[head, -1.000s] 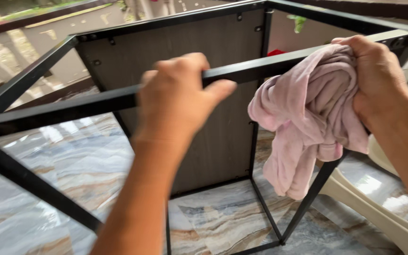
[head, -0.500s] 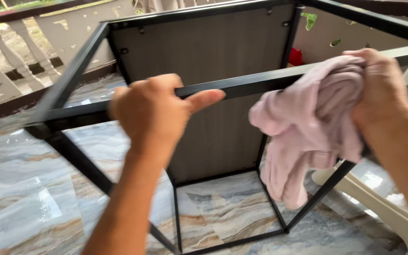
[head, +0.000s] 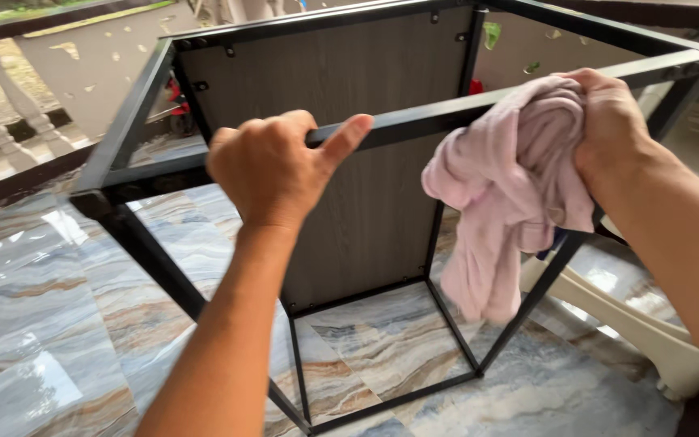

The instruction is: The person wipes the underside of a blue and white plastic high chair with a pink cloth, then wipes the metal frame of a black shelving unit, a wooden stool, and a black chair. The person places the high chair base into a cardboard box.

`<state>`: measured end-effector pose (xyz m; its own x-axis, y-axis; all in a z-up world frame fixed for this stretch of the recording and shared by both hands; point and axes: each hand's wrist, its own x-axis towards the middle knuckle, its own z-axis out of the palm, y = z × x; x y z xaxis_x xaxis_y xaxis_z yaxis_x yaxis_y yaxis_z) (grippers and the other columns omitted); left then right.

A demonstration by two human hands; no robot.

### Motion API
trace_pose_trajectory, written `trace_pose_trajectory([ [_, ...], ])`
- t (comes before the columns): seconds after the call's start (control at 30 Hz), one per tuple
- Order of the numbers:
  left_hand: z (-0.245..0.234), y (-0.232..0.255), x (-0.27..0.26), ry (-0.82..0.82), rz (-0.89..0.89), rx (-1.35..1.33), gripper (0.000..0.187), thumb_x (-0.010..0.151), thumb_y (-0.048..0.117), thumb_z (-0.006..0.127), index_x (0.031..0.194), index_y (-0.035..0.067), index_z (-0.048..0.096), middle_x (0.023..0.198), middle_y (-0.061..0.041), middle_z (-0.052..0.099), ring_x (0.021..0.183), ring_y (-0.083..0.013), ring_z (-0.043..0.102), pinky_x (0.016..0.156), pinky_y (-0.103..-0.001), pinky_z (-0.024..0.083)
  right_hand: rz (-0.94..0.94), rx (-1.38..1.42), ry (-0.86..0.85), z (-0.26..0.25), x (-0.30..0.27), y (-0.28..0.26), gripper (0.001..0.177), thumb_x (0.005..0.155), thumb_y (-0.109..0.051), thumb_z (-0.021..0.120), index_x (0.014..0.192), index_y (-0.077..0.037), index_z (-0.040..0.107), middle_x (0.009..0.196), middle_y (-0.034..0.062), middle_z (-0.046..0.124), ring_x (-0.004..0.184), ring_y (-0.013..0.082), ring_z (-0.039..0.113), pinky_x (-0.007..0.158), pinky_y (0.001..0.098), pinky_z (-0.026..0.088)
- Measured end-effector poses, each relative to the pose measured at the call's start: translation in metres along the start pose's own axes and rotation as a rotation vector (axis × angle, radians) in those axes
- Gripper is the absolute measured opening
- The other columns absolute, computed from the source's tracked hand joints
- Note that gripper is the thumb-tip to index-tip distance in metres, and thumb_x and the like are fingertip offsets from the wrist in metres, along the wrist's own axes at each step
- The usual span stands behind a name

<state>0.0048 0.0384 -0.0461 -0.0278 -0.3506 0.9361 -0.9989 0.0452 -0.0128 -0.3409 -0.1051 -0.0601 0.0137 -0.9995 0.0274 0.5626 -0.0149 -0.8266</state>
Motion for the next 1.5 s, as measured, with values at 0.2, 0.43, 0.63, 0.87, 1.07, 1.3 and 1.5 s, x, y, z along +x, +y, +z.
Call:
trace_pose_trajectory([
  [0.2,-0.019,-0.028,-0.014,0.031,0.017,-0.029,0.08,0.09,0.085,0.058,0.052,0.015,0.062,0.042,-0.003,0.048,0.04,-0.0209,0.046,0.054,-0.037,0.034,0.017,0.019,-0.009,0.03,-0.051,0.01,0.02,0.092,-0.02,0.053,0.092,-0.005,0.066,0.092,0.0103,0.075,0.087,0.0226,0.075,0.087,0.0392,0.065],
  [0.43,-0.068,-0.076,-0.025,0.112,0.102,-0.126,0.067,0.097,0.076,0.06,0.064,0.018,0.07,0.053,-0.001,0.056,0.05,-0.0224,0.055,0.06,-0.037,0.04,-0.077,0.083,0.048,0.068,-0.138,0.039,0.012,0.095,-0.018,0.06,0.093,-0.008,0.065,0.09,0.007,0.071,0.085,0.0208,0.071,0.087,0.0373,0.063],
  [0.63,-0.097,-0.137,-0.043,0.105,0.14,-0.232,0.06,0.1,0.063,0.063,0.061,0.018,0.069,0.053,-0.003,0.055,0.051,-0.0237,0.055,0.062,-0.038,0.04,-0.138,0.064,0.118,0.11,-0.229,0.067,0.014,0.094,-0.021,0.062,0.091,-0.009,0.067,0.091,0.0066,0.072,0.085,0.0189,0.071,0.087,0.0346,0.062],
  [0.87,-0.13,-0.204,-0.056,0.125,0.13,-0.298,0.044,0.101,0.039,0.067,0.064,0.017,0.066,0.055,-0.006,0.049,0.053,-0.0256,0.049,0.066,-0.037,0.039,-0.112,0.074,0.124,0.154,-0.313,0.097,0.019,0.093,-0.027,0.063,0.087,-0.01,0.063,0.087,0.0074,0.07,0.079,0.0207,0.068,0.08,0.036,0.059],
  [1.07,-0.144,-0.223,-0.058,0.095,0.121,-0.338,0.044,0.097,0.036,0.066,0.06,0.015,0.06,0.052,-0.006,0.043,0.05,-0.0269,0.042,0.063,-0.039,0.035,-0.105,0.075,0.135,0.176,-0.356,0.105,0.025,0.091,-0.033,0.063,0.087,-0.008,0.066,0.088,0.009,0.071,0.08,0.0209,0.069,0.081,0.0352,0.059],
  [1.3,-0.154,-0.235,-0.067,0.082,0.168,-0.469,0.042,0.095,0.03,0.062,0.056,0.014,0.056,0.051,-0.008,0.039,0.048,-0.0267,0.04,0.061,-0.038,0.033,-0.273,0.116,0.206,0.167,-0.384,0.128,0.02,0.094,-0.029,0.065,0.091,-0.01,0.065,0.092,0.0071,0.071,0.084,0.0203,0.07,0.086,0.0347,0.06],
  [1.5,-0.161,-0.264,-0.068,0.181,0.248,-0.569,0.045,0.097,0.029,0.06,0.055,0.015,0.053,0.053,-0.007,0.042,0.05,-0.0242,0.045,0.058,-0.039,0.03,-0.404,0.145,0.36,0.172,-0.417,0.161,0.021,0.093,-0.029,0.065,0.094,-0.008,0.066,0.094,0.0085,0.071,0.085,0.0207,0.07,0.085,0.0349,0.06],
])
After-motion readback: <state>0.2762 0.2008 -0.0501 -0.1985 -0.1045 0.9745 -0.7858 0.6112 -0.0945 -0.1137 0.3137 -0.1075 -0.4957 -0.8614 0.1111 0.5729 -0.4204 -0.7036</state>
